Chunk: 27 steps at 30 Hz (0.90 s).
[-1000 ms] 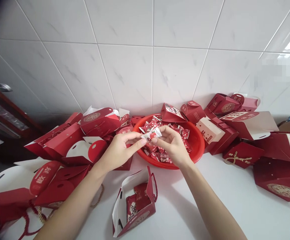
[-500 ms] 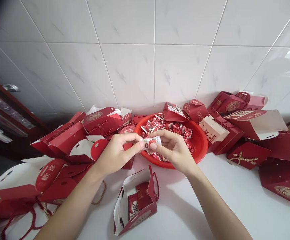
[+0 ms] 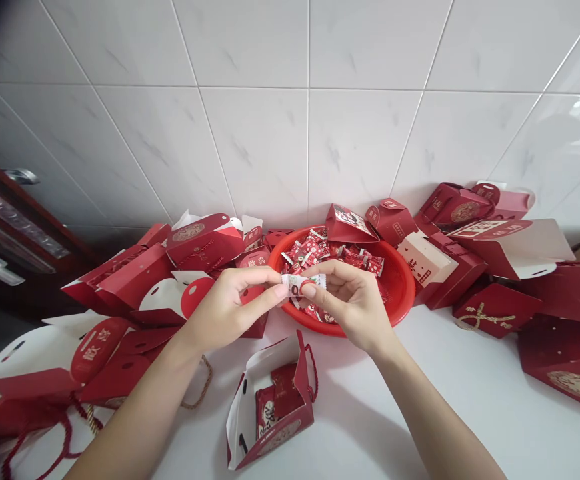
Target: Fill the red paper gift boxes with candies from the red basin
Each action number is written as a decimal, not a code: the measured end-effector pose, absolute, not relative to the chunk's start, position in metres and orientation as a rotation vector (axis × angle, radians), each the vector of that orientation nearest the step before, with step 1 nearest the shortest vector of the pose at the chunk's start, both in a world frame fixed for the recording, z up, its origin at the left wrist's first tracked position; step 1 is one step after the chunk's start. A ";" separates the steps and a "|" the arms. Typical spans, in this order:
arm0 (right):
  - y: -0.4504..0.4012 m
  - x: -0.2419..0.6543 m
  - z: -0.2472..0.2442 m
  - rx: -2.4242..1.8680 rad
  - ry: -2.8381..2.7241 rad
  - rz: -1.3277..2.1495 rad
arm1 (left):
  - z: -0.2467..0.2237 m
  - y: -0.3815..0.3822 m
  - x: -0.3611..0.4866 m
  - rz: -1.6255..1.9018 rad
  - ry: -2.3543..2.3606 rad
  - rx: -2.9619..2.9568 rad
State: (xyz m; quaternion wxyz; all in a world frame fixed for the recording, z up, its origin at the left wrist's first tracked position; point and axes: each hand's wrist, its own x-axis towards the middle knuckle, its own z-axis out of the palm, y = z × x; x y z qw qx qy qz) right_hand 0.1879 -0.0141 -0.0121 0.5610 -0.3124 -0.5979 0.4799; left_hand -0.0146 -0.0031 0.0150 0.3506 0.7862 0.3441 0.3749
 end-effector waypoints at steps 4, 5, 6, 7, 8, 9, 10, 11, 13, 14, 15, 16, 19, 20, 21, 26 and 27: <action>-0.015 0.187 -0.012 -0.753 -1.433 1.089 | 0.013 -0.002 -0.014 0.975 0.896 2.036; -0.015 0.187 -0.012 -0.757 -1.439 1.073 | 0.013 -0.001 -0.013 0.975 0.899 2.036; -0.015 0.187 -0.012 -0.760 -1.444 1.057 | 0.012 -0.001 -0.013 0.975 0.901 2.038; -0.015 0.187 -0.012 -0.761 -1.447 1.042 | 0.012 0.000 -0.012 0.973 0.904 2.042; -0.015 0.187 -0.012 -0.767 -1.451 1.037 | 0.011 0.000 -0.012 0.969 0.909 2.045; -0.015 0.188 -0.012 -0.773 -1.454 1.042 | 0.011 0.000 -0.013 0.967 0.918 2.049; -0.015 0.189 -0.012 -0.777 -1.460 1.060 | 0.011 0.000 -0.013 0.966 0.929 2.052; -0.015 0.189 -0.012 -0.774 -1.465 1.088 | 0.011 0.000 -0.013 0.964 0.942 2.055; -0.015 0.191 -0.010 -0.751 -1.476 1.155 | 0.012 0.000 -0.015 0.962 0.966 2.062; -0.015 0.192 -0.010 -0.739 -1.481 1.182 | 0.012 0.000 -0.016 0.963 0.973 2.064; -0.015 0.192 -0.009 -0.736 -1.487 1.199 | 0.012 0.001 -0.016 0.963 0.976 2.065; -0.015 0.193 -0.009 -0.746 -1.490 1.209 | 0.012 0.001 -0.017 0.962 0.976 2.063; -0.015 0.194 -0.008 -0.812 -1.483 1.192 | 0.012 0.002 -0.017 0.961 0.974 2.049; -0.015 0.194 -0.007 -0.831 -1.479 1.179 | 0.013 0.002 -0.018 0.957 0.975 2.044; -0.015 0.195 -0.007 -0.842 -1.476 1.169 | 0.013 0.002 -0.018 0.954 0.976 2.039; -0.016 0.198 -0.006 -0.849 -1.493 1.204 | 0.012 0.002 -0.017 0.937 0.985 2.031; -0.016 0.199 -0.006 -0.848 -1.498 1.214 | 0.012 0.002 -0.017 0.937 0.979 2.029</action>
